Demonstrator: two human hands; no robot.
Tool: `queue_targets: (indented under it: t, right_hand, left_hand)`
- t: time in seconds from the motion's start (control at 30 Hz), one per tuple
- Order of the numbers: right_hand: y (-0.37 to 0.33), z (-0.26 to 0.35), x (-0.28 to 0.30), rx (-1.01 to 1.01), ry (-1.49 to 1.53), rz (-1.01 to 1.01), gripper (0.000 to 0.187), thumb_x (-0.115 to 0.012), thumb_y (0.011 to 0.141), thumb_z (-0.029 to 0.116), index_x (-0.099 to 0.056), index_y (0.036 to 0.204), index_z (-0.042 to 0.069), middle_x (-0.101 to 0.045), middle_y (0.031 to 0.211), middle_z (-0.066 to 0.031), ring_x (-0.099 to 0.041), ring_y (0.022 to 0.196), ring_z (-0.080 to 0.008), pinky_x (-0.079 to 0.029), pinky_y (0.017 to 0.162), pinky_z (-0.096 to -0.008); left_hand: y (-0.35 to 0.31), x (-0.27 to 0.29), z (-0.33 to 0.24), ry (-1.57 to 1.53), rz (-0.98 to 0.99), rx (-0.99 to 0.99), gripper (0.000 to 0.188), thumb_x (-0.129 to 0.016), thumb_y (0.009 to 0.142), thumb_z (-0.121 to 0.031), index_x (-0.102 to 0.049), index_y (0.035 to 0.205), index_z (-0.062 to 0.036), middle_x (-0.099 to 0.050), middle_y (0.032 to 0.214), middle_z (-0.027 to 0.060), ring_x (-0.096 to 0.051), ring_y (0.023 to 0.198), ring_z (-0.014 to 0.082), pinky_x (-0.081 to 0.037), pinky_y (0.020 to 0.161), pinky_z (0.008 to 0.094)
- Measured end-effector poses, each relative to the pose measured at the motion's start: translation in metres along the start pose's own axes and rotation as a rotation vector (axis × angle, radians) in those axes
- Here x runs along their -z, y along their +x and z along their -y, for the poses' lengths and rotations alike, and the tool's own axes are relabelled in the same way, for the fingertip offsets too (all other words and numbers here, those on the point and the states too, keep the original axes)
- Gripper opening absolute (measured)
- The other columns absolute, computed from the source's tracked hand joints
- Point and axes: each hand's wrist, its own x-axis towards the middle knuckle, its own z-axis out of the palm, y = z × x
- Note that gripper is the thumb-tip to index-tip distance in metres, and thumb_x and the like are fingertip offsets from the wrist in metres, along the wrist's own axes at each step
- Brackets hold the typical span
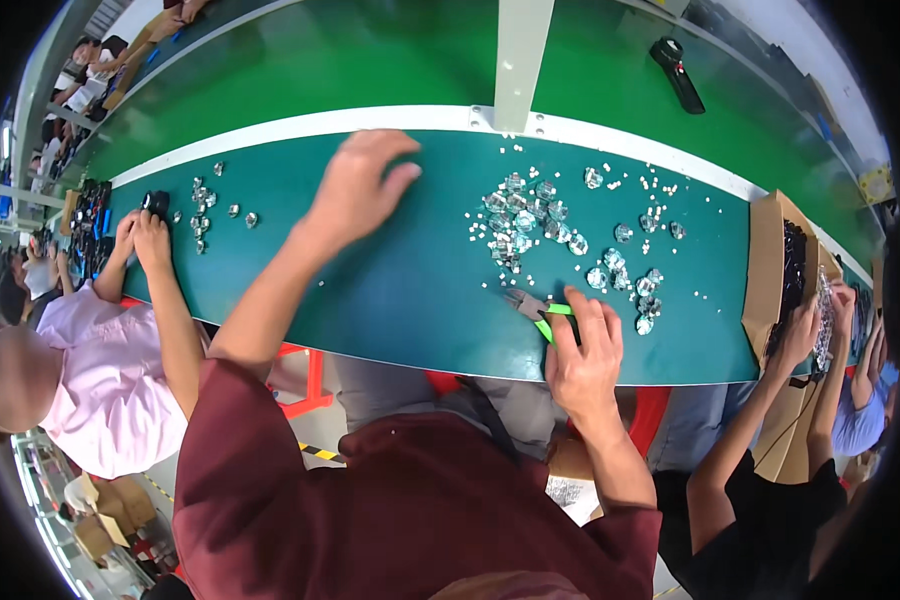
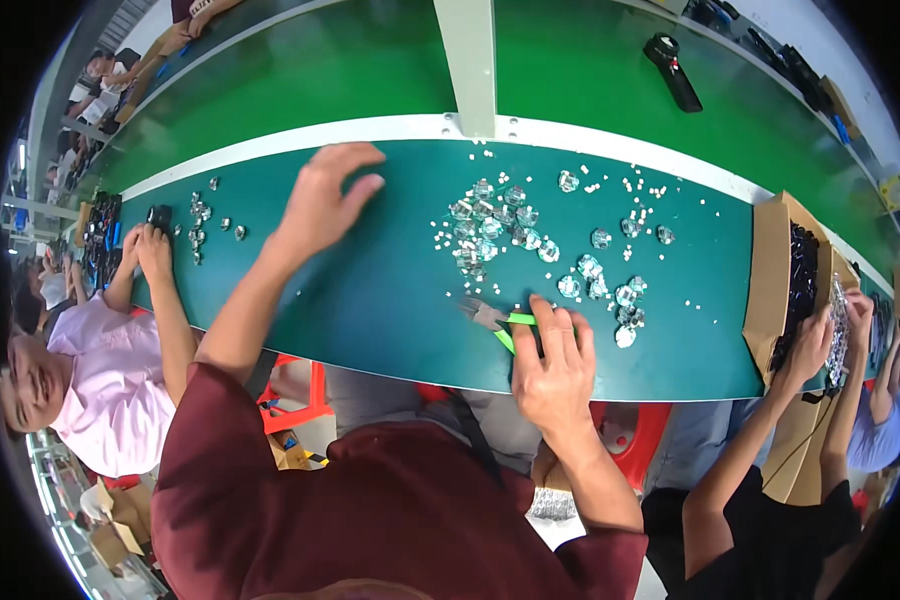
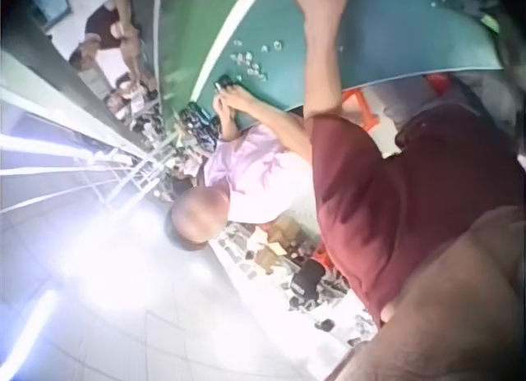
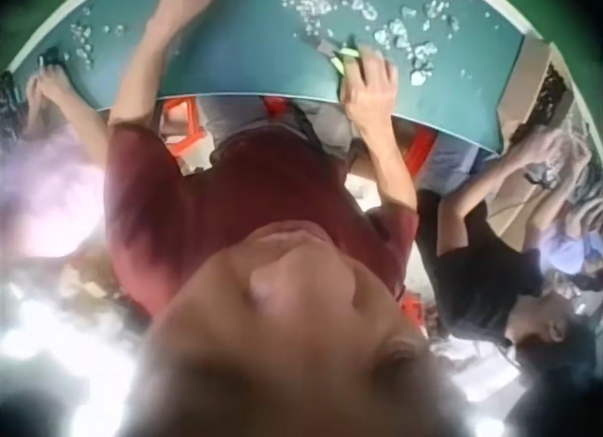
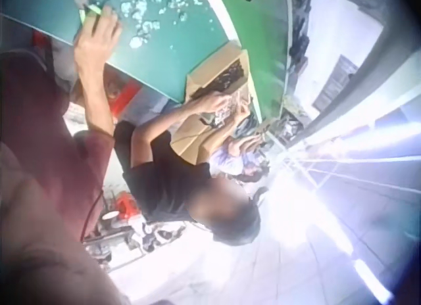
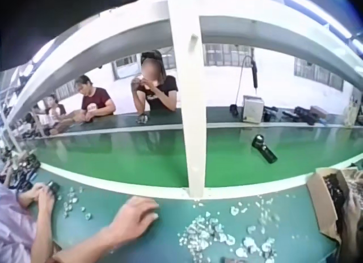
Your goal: Trim excess leads or components using side cutters at an electronics assembly station.
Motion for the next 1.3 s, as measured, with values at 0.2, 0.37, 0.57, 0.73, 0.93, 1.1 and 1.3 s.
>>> queue_targets:
  t: [0.2, 0.37, 0.57, 0.73, 0.93, 1.1, 1.3]
  right_hand:
    - [0.0, -0.003, 0.0, 0.016, 0.012, -0.012, 0.02, -0.065, 0.08, 0.004, -0.067, 0.1, -0.001, -0.06, 0.123, -0.0196, -0.059, 0.101, -0.0339, -0.047, 0.09, -0.0486]
    - [0.001, -0.002, 0.002, -0.008, 0.027, -0.027, 0.023, -0.066, 0.077, 0.003, -0.067, 0.1, -0.002, -0.06, 0.122, -0.0197, -0.06, 0.102, -0.0344, -0.046, 0.092, -0.048]
    - [-0.001, 0.003, 0.002, -0.003, 0.026, -0.068, 0.029, -0.064, 0.073, -0.001, -0.068, 0.102, -0.002, -0.06, 0.123, -0.0209, -0.061, 0.104, -0.0365, -0.047, 0.093, -0.0485]
    - [-0.007, 0.004, 0.006, -0.036, 0.079, -0.166, 0.031, -0.066, 0.069, -0.001, -0.068, 0.1, -0.002, -0.062, 0.12, -0.0197, -0.061, 0.104, -0.0374, -0.046, 0.096, -0.0492]
    - [0.02, 0.069, 0.02, -0.245, 0.906, -0.151, 0.023, -0.069, 0.085, 0.002, -0.073, 0.108, -0.004, -0.066, 0.118, -0.018, -0.065, 0.106, -0.0272, -0.051, 0.09, -0.0359]
    - [0.028, 0.102, 0.002, -0.14, 1.061, -0.085, 0.02, -0.072, 0.087, 0.005, -0.073, 0.106, -0.003, -0.066, 0.118, -0.0175, -0.068, 0.099, -0.0239, -0.055, 0.082, -0.0323]
    - [0.023, 0.124, 0.004, -0.392, 1.388, 0.053, 0.014, -0.069, 0.09, -0.001, -0.071, 0.103, -0.005, -0.066, 0.113, -0.0159, -0.068, 0.09, -0.019, -0.056, 0.078, -0.0298]
  left_hand:
    - [0.001, -0.048, -0.072, -0.131, 0.124, -0.118, 0.036, -0.072, 0.086, -0.011, -0.064, 0.12, -0.0022, -0.062, 0.111, 0.0144, -0.057, 0.104, 0.0345, -0.048, 0.092, 0.0419]
    - [0.003, -0.054, -0.073, -0.154, 0.072, -0.091, 0.031, -0.075, 0.082, -0.007, -0.063, 0.11, -0.0022, -0.061, 0.104, 0.012, -0.057, 0.099, 0.0312, -0.048, 0.086, 0.0411]
    - [-0.022, -0.047, -0.069, -0.247, 0.048, 0.012, 0.024, -0.073, 0.083, 0.001, -0.063, 0.104, -0.0022, -0.064, 0.086, 0.0095, -0.064, 0.077, 0.0266, -0.052, 0.071, 0.0358]
    - [-0.055, -0.026, -0.09, -0.593, -0.154, 0.237, 0.02, -0.071, 0.087, 0.002, -0.062, 0.105, 0.0012, -0.068, 0.093, 0.0077, -0.068, 0.083, 0.0178, -0.054, 0.073, 0.03]
    - [-0.125, 0.004, -0.147, -1.338, -0.204, 0.412, 0.02, -0.065, 0.092, 0.008, -0.059, 0.111, 0.0045, -0.066, 0.098, 0.0088, -0.069, 0.09, 0.0164, -0.056, 0.081, 0.0277]
    - [-0.164, 0.014, -0.159, -1.356, -0.25, 0.443, 0.021, -0.064, 0.092, 0.008, -0.059, 0.113, 0.0048, -0.067, 0.1, 0.0092, -0.067, 0.091, 0.0128, -0.054, 0.077, 0.0249]
    - [-0.183, 0.022, -0.161, -1.462, -0.316, 0.367, 0.025, -0.064, 0.092, 0.009, -0.06, 0.117, 0.0059, -0.066, 0.103, 0.0101, -0.066, 0.09, 0.0138, -0.055, 0.078, 0.0265]
